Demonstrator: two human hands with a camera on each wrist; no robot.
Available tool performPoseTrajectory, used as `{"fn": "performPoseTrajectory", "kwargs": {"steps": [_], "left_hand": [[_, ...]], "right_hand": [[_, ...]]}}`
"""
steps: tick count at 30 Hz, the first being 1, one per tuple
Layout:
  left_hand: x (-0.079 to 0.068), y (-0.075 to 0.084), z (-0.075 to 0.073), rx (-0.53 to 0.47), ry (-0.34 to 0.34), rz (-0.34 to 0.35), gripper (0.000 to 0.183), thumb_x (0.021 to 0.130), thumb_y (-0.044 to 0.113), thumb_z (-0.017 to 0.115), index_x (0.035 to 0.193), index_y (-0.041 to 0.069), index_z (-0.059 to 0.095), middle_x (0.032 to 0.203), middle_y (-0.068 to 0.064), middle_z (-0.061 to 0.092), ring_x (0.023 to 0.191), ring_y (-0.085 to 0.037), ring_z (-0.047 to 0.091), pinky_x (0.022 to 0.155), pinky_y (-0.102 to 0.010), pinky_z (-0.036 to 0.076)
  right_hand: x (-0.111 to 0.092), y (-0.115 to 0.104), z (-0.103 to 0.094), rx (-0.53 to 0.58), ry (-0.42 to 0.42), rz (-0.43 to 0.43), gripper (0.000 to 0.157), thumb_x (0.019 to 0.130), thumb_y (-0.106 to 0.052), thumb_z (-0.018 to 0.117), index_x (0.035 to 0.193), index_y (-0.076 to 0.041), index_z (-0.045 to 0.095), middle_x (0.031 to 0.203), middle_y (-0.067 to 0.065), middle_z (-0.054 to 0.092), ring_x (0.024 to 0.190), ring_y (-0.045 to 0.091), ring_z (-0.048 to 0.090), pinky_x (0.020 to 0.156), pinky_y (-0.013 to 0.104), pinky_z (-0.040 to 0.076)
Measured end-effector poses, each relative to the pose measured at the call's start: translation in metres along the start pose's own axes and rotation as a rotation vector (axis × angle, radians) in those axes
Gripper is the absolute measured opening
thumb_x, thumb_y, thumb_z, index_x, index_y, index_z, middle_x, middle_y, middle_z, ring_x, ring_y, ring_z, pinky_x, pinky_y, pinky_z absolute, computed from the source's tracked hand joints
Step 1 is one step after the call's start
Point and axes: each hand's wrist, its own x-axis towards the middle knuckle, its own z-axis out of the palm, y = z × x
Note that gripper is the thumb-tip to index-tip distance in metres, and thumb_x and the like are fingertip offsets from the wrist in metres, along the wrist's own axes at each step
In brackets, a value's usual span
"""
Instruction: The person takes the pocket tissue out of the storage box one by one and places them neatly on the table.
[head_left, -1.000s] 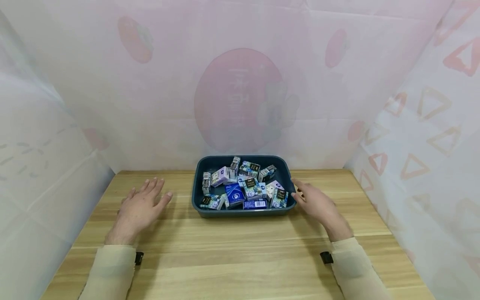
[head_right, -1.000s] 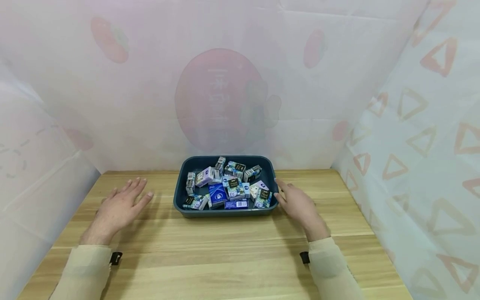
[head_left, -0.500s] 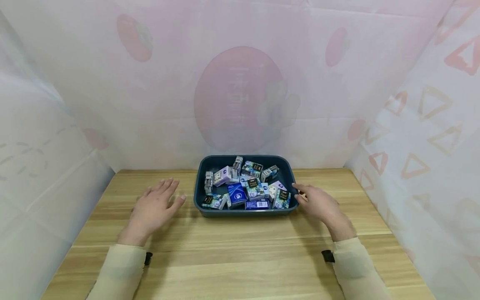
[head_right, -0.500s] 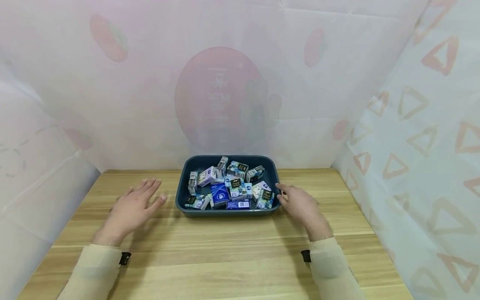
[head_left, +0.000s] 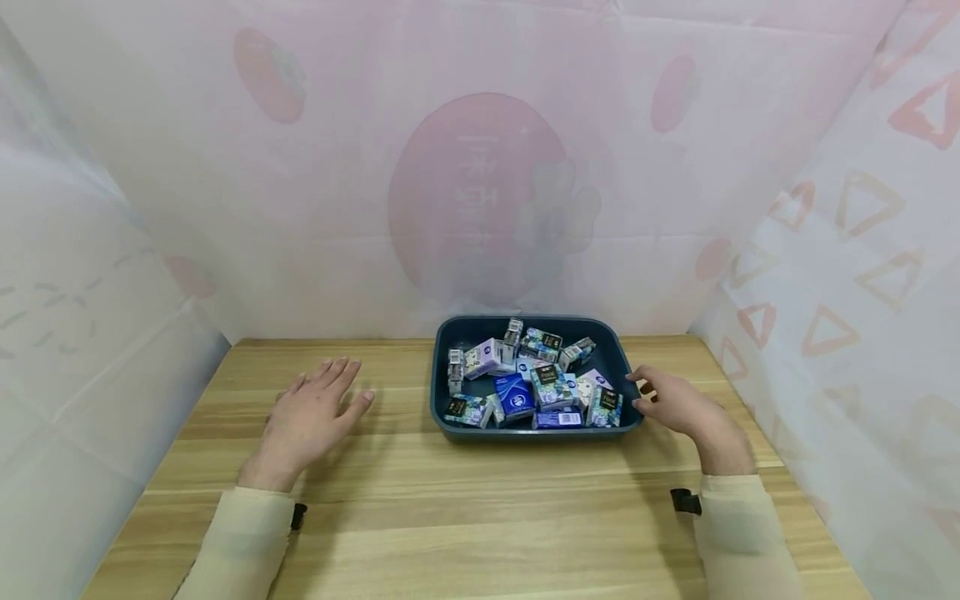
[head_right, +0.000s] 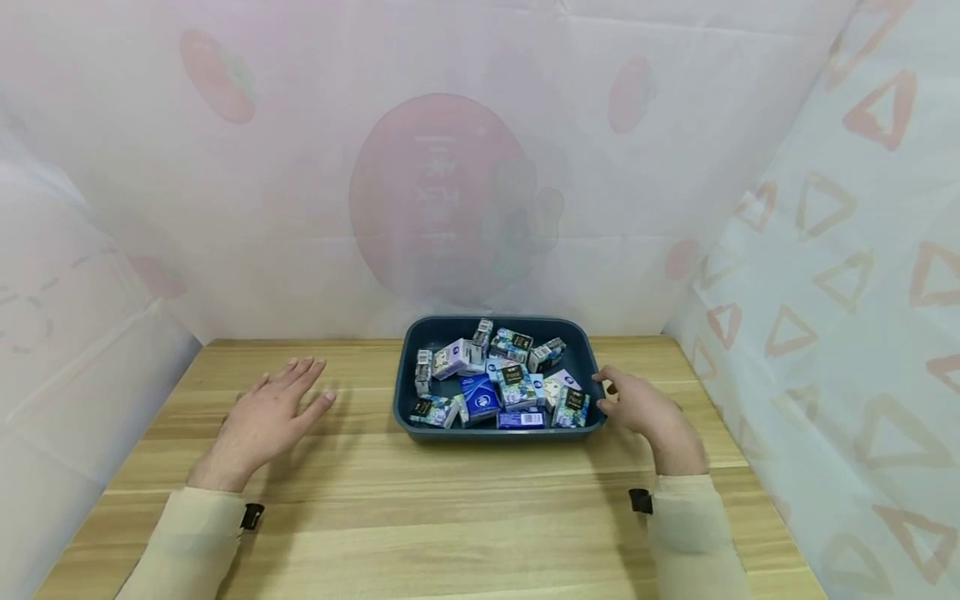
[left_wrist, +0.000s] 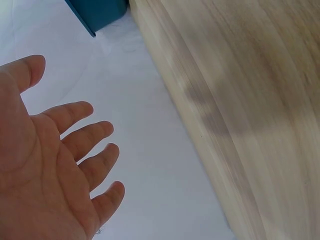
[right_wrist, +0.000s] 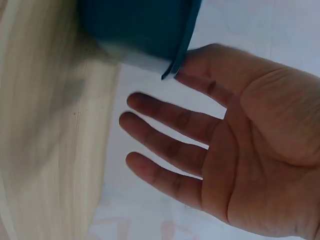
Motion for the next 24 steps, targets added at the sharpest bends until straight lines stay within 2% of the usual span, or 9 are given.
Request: {"fn": "performPoseTrajectory", "kwargs": {"steps": [4, 8, 10, 13, 17, 21, 24], "left_hand": [[0.001, -0.001, 0.001, 0.004, 0.001, 0.007, 0.08, 0.124, 0.059, 0.048, 0.183, 0.006, 0.038, 0.188, -0.026, 0.039, 0.177, -0.052, 0.035, 0.144, -0.079, 0.024], [0.001, -0.002, 0.002, 0.012, 0.005, 0.022, 0.078, 0.124, 0.058, 0.049, 0.182, 0.006, 0.041, 0.187, -0.026, 0.042, 0.175, -0.053, 0.039, 0.138, -0.083, 0.033], [0.001, -0.002, 0.002, 0.011, 0.008, 0.028, 0.078, 0.124, 0.058, 0.049, 0.182, 0.006, 0.041, 0.186, -0.026, 0.043, 0.174, -0.053, 0.041, 0.135, -0.084, 0.037], [0.001, -0.001, 0.003, 0.007, 0.011, 0.031, 0.079, 0.124, 0.059, 0.049, 0.182, 0.006, 0.041, 0.186, -0.026, 0.044, 0.173, -0.053, 0.043, 0.133, -0.084, 0.04], [0.001, -0.002, 0.002, 0.005, 0.012, 0.035, 0.079, 0.124, 0.06, 0.049, 0.182, 0.006, 0.041, 0.186, -0.025, 0.045, 0.172, -0.053, 0.045, 0.132, -0.085, 0.041], [0.001, -0.002, 0.002, 0.005, 0.015, 0.043, 0.078, 0.124, 0.058, 0.051, 0.182, 0.006, 0.041, 0.185, -0.025, 0.046, 0.171, -0.053, 0.045, 0.132, -0.084, 0.041], [0.002, -0.002, 0.003, 0.006, 0.017, 0.052, 0.077, 0.124, 0.057, 0.051, 0.182, 0.006, 0.042, 0.185, -0.025, 0.047, 0.172, -0.053, 0.046, 0.133, -0.083, 0.041]], "right_hand": [[0.009, 0.0, 0.007, 0.016, 0.088, 0.016, 0.054, 0.115, -0.006, 0.069, 0.162, 0.015, 0.052, 0.162, 0.047, 0.057, 0.145, 0.068, 0.062, 0.118, 0.078, 0.057], [0.026, -0.001, 0.023, 0.061, 0.221, 0.038, 0.062, 0.114, -0.001, 0.06, 0.169, 0.019, 0.041, 0.169, 0.05, 0.048, 0.151, 0.069, 0.056, 0.125, 0.08, 0.052], [0.031, -0.001, 0.03, 0.07, 0.24, 0.049, 0.065, 0.112, 0.004, 0.056, 0.171, 0.021, 0.037, 0.173, 0.049, 0.044, 0.157, 0.069, 0.051, 0.131, 0.08, 0.046], [0.037, -0.001, 0.038, 0.114, 0.215, 0.067, 0.07, 0.109, 0.009, 0.05, 0.175, 0.021, 0.027, 0.18, 0.048, 0.033, 0.169, 0.067, 0.037, 0.14, 0.078, 0.033], [0.041, 0.001, 0.043, 0.236, 0.156, 0.109, 0.076, 0.11, 0.011, 0.04, 0.181, 0.015, 0.013, 0.189, 0.042, 0.017, 0.177, 0.064, 0.017, 0.146, 0.076, 0.018], [0.043, 0.002, 0.046, 0.345, 0.13, 0.144, 0.081, 0.11, 0.012, 0.035, 0.185, 0.008, 0.005, 0.193, 0.037, 0.007, 0.18, 0.061, 0.006, 0.148, 0.075, 0.011], [0.044, 0.002, 0.048, 0.378, 0.126, 0.157, 0.083, 0.109, 0.013, 0.035, 0.185, 0.006, 0.003, 0.193, 0.036, 0.004, 0.181, 0.06, 0.004, 0.148, 0.074, 0.01]]}}
